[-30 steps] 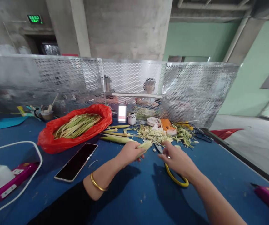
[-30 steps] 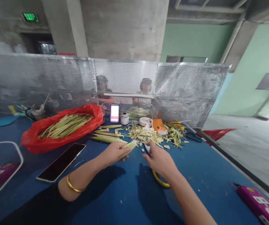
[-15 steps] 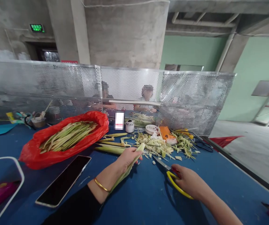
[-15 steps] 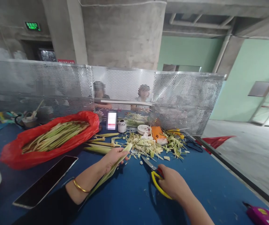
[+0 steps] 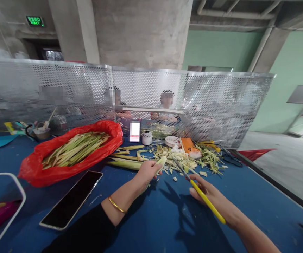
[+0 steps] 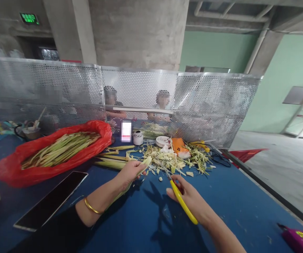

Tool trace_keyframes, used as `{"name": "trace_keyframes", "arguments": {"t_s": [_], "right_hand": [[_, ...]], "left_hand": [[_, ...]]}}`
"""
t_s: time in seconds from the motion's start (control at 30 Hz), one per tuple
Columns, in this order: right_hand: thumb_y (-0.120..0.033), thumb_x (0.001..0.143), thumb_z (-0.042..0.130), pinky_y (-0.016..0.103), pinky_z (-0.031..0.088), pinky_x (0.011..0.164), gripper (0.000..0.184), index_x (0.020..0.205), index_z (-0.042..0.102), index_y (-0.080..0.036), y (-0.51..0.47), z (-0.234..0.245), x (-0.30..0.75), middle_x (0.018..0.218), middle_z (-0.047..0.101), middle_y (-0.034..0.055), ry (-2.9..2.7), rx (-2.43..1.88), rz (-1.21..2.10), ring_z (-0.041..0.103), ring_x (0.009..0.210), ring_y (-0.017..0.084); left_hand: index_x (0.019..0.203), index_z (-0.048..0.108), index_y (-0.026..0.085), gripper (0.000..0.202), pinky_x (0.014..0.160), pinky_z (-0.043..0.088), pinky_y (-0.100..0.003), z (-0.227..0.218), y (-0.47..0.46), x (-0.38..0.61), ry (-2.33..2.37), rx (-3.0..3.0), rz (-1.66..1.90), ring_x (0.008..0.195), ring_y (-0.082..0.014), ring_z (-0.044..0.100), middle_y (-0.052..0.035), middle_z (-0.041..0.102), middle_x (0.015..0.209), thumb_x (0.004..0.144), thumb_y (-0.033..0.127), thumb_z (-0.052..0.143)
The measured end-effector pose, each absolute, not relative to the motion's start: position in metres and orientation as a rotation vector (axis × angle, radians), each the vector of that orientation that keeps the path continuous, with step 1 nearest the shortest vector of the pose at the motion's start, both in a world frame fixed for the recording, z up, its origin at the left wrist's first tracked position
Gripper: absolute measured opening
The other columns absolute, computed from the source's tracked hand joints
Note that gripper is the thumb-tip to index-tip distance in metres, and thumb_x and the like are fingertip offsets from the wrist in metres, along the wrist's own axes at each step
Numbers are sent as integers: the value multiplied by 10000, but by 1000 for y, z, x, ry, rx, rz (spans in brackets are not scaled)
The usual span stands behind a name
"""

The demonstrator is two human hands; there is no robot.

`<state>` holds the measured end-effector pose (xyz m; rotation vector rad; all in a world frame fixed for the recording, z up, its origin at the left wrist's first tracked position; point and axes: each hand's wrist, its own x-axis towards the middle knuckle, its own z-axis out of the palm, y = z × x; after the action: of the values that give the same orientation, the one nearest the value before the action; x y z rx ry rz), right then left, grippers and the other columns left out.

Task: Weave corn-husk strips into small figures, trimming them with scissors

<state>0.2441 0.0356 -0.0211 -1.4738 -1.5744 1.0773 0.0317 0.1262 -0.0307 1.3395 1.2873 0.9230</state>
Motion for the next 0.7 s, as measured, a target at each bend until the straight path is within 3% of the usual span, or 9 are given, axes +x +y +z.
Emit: {"name": "trace_keyframes", "arguments": {"t_s": [0.3, 0.7], "right_hand": [[-589, 671, 677, 223, 277, 509, 581, 1050, 550, -167, 40, -24, 245, 671, 370, -60, -1628, -1473, 1131, 315, 595, 111], [-557, 641, 716, 208, 217, 438, 541, 1006, 634, -166, 46, -28, 244, 594, 405, -66, -1533, -1526, 1139, 287, 517, 90]], "left_hand": [[655, 616, 133, 229, 441, 270, -216, -25, 123, 56, 1198, 1383, 797, 418, -64, 381, 0, 631, 599, 796, 313, 624], [675, 623, 126, 356, 416, 208, -212, -29, 133, 64, 1170, 1335, 728, 405, -52, 355, 4, 617, 594, 707, 472, 704]]}}
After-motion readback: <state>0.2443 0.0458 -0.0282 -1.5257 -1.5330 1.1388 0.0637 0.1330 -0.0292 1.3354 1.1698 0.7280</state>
